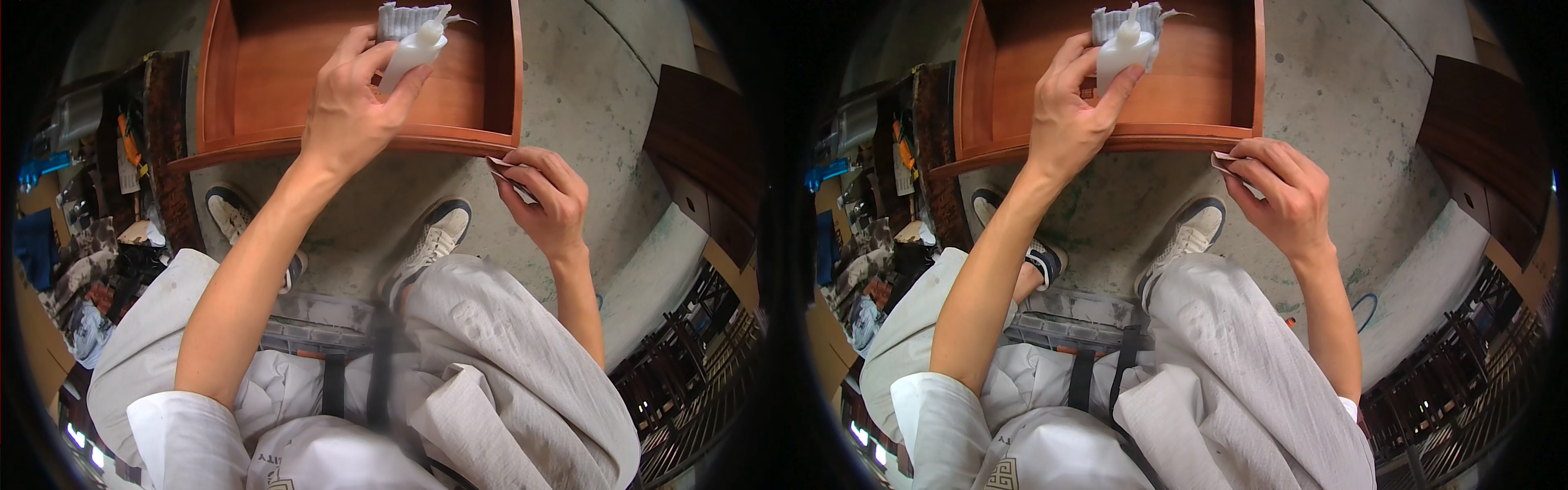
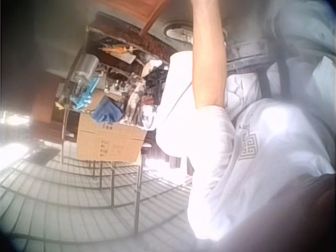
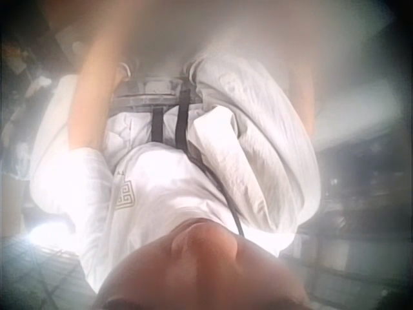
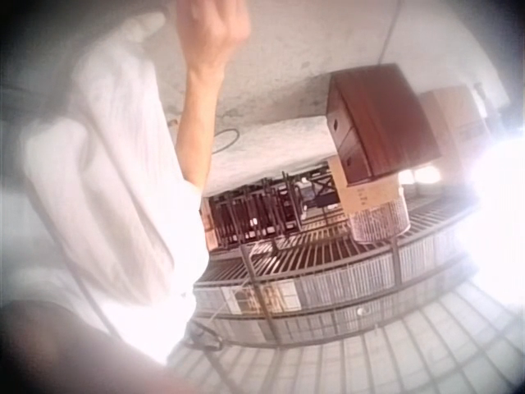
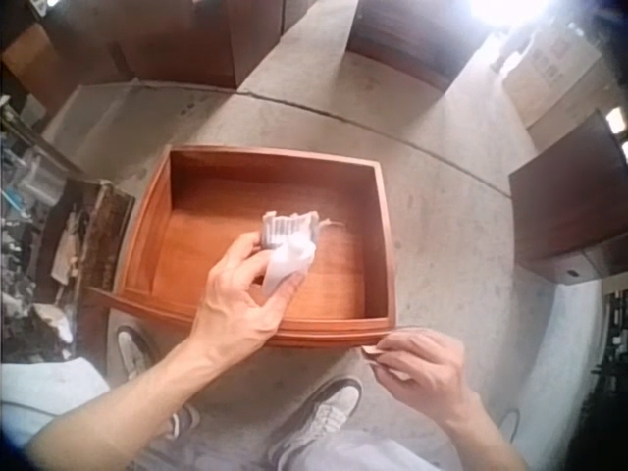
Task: The person applies a liquid from a bottle onto the edges of a wooden drawer and a cabinet, using a cloth to wipe the surfaces. The person handles the drawer, a small piece of wood, and a bottle throughout the process in a furniture manufacturing environment.
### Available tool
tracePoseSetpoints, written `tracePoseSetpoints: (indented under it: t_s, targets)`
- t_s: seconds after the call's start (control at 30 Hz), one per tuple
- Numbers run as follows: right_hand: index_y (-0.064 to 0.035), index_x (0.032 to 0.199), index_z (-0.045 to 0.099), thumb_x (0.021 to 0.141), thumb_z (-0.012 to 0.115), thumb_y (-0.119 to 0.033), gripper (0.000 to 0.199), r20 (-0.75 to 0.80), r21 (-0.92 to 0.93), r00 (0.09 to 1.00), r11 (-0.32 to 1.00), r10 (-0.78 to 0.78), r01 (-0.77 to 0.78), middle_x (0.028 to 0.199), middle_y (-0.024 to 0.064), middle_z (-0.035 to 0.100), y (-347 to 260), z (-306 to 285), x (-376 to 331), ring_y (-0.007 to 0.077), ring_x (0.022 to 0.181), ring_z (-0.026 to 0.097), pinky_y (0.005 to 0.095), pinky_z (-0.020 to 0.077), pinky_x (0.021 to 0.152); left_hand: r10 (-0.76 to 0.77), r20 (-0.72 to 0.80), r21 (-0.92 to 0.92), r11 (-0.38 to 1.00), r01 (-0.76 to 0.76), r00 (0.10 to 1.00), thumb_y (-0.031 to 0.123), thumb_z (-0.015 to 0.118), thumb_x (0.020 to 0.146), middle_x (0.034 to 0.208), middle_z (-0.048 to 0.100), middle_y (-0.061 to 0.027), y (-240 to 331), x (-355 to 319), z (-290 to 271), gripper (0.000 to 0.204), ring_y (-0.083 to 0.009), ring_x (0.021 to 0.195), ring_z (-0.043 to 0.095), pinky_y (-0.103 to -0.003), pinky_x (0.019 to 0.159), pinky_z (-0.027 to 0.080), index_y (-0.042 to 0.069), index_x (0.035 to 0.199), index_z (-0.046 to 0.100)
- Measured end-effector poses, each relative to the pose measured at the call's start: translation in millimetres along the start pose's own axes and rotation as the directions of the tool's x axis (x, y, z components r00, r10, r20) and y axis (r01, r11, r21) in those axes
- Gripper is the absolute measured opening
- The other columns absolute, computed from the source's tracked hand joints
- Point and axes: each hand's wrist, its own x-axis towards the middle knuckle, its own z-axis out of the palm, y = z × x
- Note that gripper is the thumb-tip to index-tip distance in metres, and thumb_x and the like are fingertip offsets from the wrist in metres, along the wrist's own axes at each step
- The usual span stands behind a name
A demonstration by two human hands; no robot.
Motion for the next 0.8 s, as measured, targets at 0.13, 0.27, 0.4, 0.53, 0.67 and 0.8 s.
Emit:
tracePoseSetpoints:
  t_s: [0.13, 0.27, 0.4, 0.53, 0.67, 0.8]
  targets:
    - [-0.0023, 0.083, 0.069, 0.067, 0.08, 0.006, 0.021, 0.025, -0.018, 1.0, 1.0, -0.015, 0.015, 0.094, 0.0068, 0.072, 2.0, -0.1, 3.1, 0.0255, 0.085, 0.071, 0.0347, 0.0573, 0.074, 0.006, -0.016, -0.021, 1.0, -0.006, 1.0, 0.024, 0.077, 0.087, 0.109, 0.067, -0.0126, 0.0, 0.6, 0.7, 0.025, -0.03, 0.083, 0.067, -0.038, 0.066, 0.055, 0.003, 0.101, 0.073]
    - [-0.0055, 0.082, 0.07, 0.067, 0.081, 0.002, 0.019, 0.024, -0.037, 1.0, 0.999, -0.004, 0.005, 0.095, 0.0033, 0.071, 0.8, 0.5, 4.9, 0.0231, 0.086, 0.071, 0.0343, 0.0585, 0.075, -0.014, -0.003, -0.034, 0.999, 0.014, 1.0, 0.024, 0.077, 0.087, 0.107, 0.067, -0.0125, 2.2, 0.9, -0.2, 0.025, -0.0301, 0.082, 0.067, -0.038, 0.066, 0.054, 0.003, 0.101, 0.074]
    - [-0.006, 0.083, 0.07, 0.068, 0.08, 0.002, 0.019, 0.032, -0.044, 0.999, 0.999, -0.008, 0.009, 0.095, 0.0028, 0.072, 2.8, 0.0, 3.5, 0.0226, 0.087, 0.071, 0.0339, 0.0587, 0.076, 0.006, -0.018, -0.036, 0.999, -0.007, 1.0, 0.024, 0.077, 0.087, 0.106, 0.066, -0.0126, -2.3, 0.0, 0.4, 0.025, -0.0306, 0.081, 0.066, -0.038, 0.066, 0.054, 0.003, 0.101, 0.074]
    - [-0.0062, 0.084, 0.07, 0.068, 0.08, 0.001, 0.02, 0.058, -0.037, 0.998, 0.999, -0.016, 0.018, 0.095, 0.0024, 0.071, -2.8, 0.2, 9.8, 0.0217, 0.088, 0.071, 0.0332, 0.0586, 0.076, 0.017, -0.029, -0.033, 0.999, -0.018, 0.999, 0.025, 0.078, 0.087, 0.105, 0.066, -0.0126, -0.8, -0.7, 2.1, 0.026, -0.031, 0.08, 0.066, -0.038, 0.066, 0.054, 0.003, 0.1, 0.074]
    - [-0.0063, 0.083, 0.07, 0.069, 0.079, 0.001, 0.018, 0.067, -0.044, 0.998, 0.999, -0.005, 0.008, 0.095, 0.0017, 0.071, -1.6, -0.9, 10.1, 0.0212, 0.087, 0.071, 0.0327, 0.0583, 0.075, 0.037, -0.039, -0.018, 0.999, -0.037, 0.999, 0.026, 0.078, 0.087, 0.104, 0.066, -0.0124, -3.8, -0.3, 1.9, 0.026, -0.031, 0.08, 0.066, -0.039, 0.066, 0.054, 0.003, 0.099, 0.073]
    - [-0.0065, 0.082, 0.069, 0.07, 0.079, 0.001, 0.017, 0.082, -0.047, 0.997, 0.999, -0.01, 0.014, 0.096, 0.0012, 0.07, -3.1, -2.3, 12.5, 0.0204, 0.086, 0.07, 0.0323, 0.0578, 0.073, -0.035, 0.021, 0.004, 0.999, 0.035, 0.999, 0.024, 0.078, 0.089, 0.108, 0.068, -0.0102, 2.4, -0.9, -0.7, 0.027, -0.0246, 0.081, 0.067, -0.034, 0.069, 0.054, 0.002, 0.104, 0.074]
